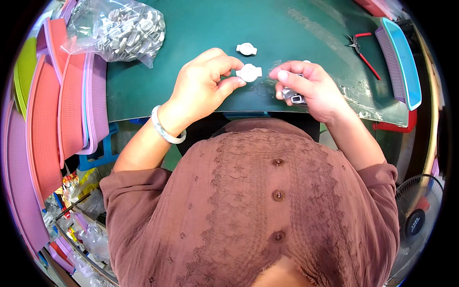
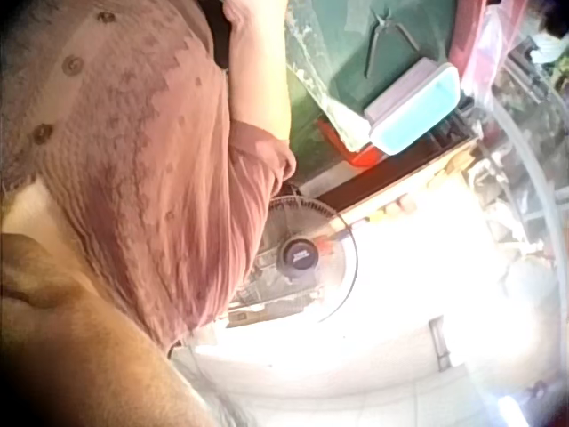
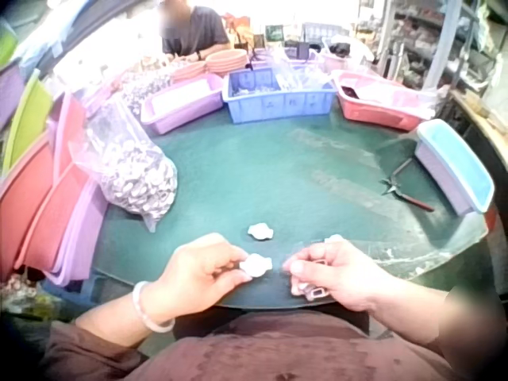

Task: The person uses pliers to crimp metal buckles onto red straps. They then pick up small white plastic components from the table and attach them to the buckles by hand, assembling the parts into finished units.

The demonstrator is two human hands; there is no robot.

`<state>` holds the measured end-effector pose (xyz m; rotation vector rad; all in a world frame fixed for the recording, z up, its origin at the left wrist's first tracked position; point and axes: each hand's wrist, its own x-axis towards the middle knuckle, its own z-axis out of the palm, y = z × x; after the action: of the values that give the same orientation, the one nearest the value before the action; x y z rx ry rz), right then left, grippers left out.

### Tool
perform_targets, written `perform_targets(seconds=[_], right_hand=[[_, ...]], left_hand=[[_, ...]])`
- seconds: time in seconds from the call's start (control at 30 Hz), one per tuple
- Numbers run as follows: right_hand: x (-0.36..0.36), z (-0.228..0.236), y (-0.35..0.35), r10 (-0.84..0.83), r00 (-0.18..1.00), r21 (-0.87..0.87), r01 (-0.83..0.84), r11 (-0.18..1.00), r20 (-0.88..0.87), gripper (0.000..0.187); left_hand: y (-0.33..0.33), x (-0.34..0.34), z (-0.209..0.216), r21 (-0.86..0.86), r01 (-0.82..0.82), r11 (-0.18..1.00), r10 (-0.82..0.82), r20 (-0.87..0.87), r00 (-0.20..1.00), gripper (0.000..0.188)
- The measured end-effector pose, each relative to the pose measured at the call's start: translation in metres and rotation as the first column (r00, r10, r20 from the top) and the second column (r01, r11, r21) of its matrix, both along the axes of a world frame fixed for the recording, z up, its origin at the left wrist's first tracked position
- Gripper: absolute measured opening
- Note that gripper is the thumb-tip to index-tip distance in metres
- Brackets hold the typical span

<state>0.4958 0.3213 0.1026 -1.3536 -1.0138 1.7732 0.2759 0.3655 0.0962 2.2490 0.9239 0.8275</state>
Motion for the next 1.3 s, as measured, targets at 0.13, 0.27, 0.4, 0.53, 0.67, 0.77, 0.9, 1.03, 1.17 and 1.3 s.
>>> perform_targets(seconds=[0.13, 0.27, 0.4, 0.53, 0.67, 0.77, 0.9, 1.03, 1.17, 1.3], right_hand=[[-0.007, -0.004, 0.003, 0.009, 0.999, -0.008, -0.010, 1.000, -0.041, 0.025], [-0.009, -0.002, 0.004, 0.025, 0.996, 0.014, -0.024, 1.000, -0.085, 0.023], [-0.010, -0.003, 0.004, 0.010, 0.995, 0.024, -0.007, 1.000, -0.103, 0.022], [-0.011, 0.000, 0.004, -0.020, 0.993, 0.042, 0.025, 0.999, -0.117, 0.020], [-0.012, 0.003, 0.004, -0.021, 0.986, 0.052, 0.030, 0.998, -0.163, 0.019], [-0.013, 0.003, 0.004, -0.013, 0.984, 0.057, 0.023, 0.998, -0.175, 0.019], [-0.013, 0.005, 0.006, 0.003, 0.985, 0.057, 0.007, 0.998, -0.172, 0.019], [-0.015, 0.011, 0.006, 0.009, 0.995, 0.131, 0.004, 0.991, -0.100, 0.020], [-0.017, 0.012, 0.006, 0.014, 0.998, 0.240, 0.000, 0.971, -0.056, 0.023], [-0.018, 0.010, 0.006, -0.005, 1.000, 0.280, 0.014, 0.960, -0.031, 0.026]], left_hand=[[-0.002, 0.004, 0.006, 0.039, 0.033, 0.999, -0.034, 0.020, 0.999, 0.022], [-0.005, 0.005, 0.010, 0.031, 0.032, 0.999, -0.033, 0.018, 0.999, 0.022], [-0.007, 0.008, 0.014, -0.042, 0.019, 0.999, -0.019, 0.020, 1.000, 0.021], [-0.007, 0.006, 0.006, -0.247, 0.034, 0.968, 0.002, 0.143, 0.990, 0.023], [-0.009, 0.005, 0.013, -0.596, 0.098, 0.797, 0.064, 0.244, 0.968, 0.027], [-0.009, 0.004, 0.019, -0.733, 0.116, 0.670, 0.092, 0.236, 0.967, 0.027], [-0.010, 0.005, 0.022, -0.768, 0.165, 0.619, 0.122, 0.301, 0.946, 0.025], [-0.011, 0.003, 0.025, -0.805, 0.211, 0.555, 0.185, 0.366, 0.912, 0.021], [-0.015, 0.005, 0.017, -0.715, 0.161, 0.680, 0.182, 0.378, 0.908, 0.020], [-0.017, 0.006, 0.005, -0.355, 0.056, 0.933, 0.072, 0.335, 0.939, 0.025]])
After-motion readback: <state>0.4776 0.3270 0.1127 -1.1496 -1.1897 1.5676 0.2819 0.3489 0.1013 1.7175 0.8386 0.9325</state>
